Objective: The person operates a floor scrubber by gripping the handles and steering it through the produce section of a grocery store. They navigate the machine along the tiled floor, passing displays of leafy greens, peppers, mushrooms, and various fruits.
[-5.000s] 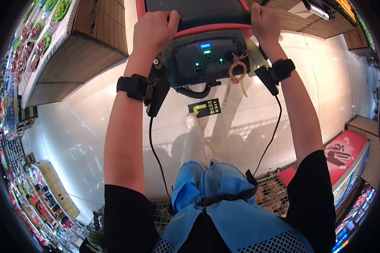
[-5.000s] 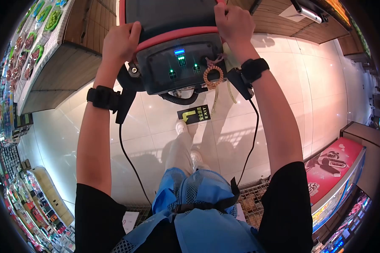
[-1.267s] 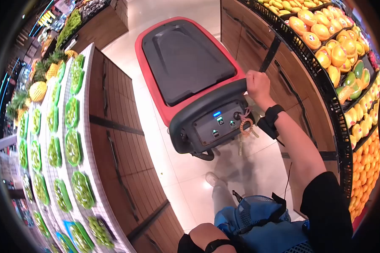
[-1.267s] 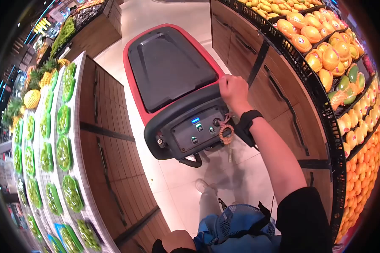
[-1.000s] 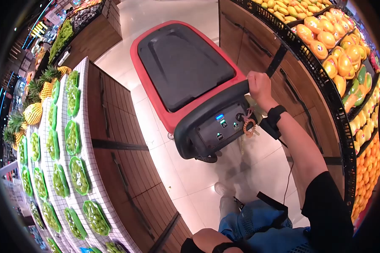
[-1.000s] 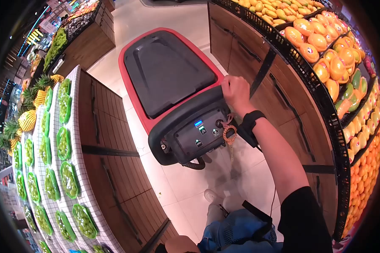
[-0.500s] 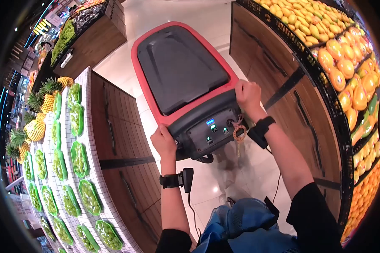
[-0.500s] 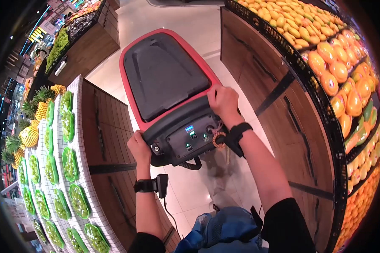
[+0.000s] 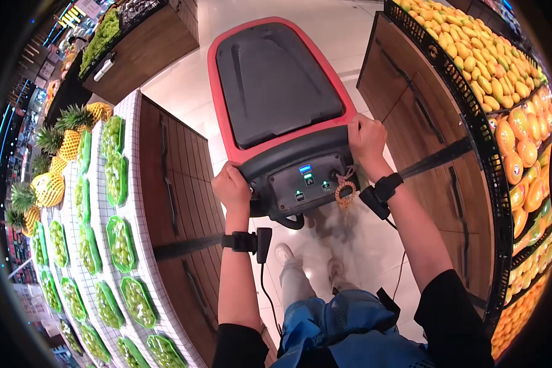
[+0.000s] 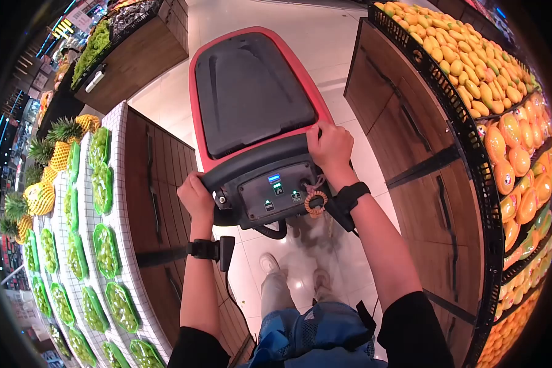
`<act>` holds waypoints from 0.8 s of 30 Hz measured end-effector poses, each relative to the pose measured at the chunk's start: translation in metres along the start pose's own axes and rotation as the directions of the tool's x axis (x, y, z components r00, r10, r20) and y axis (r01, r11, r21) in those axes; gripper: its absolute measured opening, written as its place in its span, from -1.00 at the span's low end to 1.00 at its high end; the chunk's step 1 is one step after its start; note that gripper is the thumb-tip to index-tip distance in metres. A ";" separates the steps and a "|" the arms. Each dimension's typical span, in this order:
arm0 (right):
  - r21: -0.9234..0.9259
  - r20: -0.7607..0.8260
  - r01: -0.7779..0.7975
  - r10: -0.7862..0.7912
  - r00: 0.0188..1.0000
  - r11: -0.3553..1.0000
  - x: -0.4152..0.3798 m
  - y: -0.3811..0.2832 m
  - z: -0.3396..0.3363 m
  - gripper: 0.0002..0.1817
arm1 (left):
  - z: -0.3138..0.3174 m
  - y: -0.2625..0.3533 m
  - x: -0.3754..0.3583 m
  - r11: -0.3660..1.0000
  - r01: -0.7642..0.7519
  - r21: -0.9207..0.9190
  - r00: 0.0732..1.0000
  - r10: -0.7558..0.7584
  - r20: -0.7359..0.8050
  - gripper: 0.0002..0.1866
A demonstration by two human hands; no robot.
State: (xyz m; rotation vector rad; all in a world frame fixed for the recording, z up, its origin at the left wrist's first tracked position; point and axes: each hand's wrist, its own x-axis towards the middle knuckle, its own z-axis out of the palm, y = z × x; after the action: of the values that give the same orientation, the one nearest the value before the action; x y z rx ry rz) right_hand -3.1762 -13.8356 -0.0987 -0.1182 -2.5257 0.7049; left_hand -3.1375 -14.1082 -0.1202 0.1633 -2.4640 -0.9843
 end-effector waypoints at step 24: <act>-0.041 -0.201 0.063 -0.070 0.977 0.997 0.182 -0.013 0.200 -0.66 | 0.112 -0.105 0.260 0.999 -0.018 -0.047 1.000 0.018 0.008 -0.64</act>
State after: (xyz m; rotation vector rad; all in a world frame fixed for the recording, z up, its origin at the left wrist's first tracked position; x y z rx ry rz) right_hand -3.4322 -13.9000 -0.1567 -0.1113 -2.3368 0.5914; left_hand -3.4252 -14.1886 -0.1604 0.1216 -2.4432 -1.0355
